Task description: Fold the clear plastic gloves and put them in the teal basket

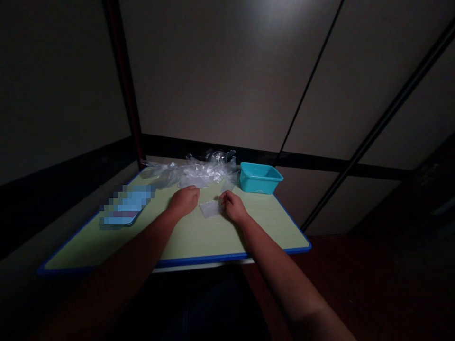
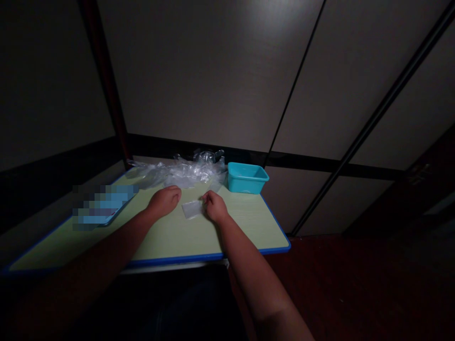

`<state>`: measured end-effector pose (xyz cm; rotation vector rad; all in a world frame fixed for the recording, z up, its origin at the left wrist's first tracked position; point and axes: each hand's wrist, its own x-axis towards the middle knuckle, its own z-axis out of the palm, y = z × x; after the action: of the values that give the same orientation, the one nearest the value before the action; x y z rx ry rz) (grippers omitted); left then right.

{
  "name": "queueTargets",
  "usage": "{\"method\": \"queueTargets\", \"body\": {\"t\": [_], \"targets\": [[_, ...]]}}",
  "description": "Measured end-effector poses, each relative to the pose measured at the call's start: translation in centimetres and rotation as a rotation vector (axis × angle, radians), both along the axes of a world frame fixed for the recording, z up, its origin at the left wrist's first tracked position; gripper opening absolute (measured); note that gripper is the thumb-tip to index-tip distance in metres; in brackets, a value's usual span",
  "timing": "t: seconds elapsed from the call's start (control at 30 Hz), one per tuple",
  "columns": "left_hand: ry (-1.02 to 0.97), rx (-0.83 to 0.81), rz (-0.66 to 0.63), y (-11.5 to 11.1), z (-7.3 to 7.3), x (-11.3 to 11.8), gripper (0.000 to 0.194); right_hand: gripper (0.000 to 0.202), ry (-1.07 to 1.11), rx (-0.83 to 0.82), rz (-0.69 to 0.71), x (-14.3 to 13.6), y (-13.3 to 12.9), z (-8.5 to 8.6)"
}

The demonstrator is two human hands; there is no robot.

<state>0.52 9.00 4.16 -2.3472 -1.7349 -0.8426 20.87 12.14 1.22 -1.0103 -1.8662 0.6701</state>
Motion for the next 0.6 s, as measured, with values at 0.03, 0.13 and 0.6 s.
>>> {"method": "queueTargets", "body": {"t": [0.03, 0.13, 0.6], "targets": [[0.007, -0.007, 0.010, -0.07, 0.01, 0.03, 0.020, 0.029, -0.007, -0.001, -0.004, 0.00, -0.02, 0.03], [0.042, -0.015, 0.023, -0.31, 0.11, 0.12, 0.021, 0.028, -0.044, 0.018, -0.016, -0.02, -0.07, 0.15], [0.006, -0.031, 0.003, -0.66, 0.20, -0.15, 0.018, 0.027, -0.190, 0.034, -0.132, -0.02, -0.47, 0.95]]}}
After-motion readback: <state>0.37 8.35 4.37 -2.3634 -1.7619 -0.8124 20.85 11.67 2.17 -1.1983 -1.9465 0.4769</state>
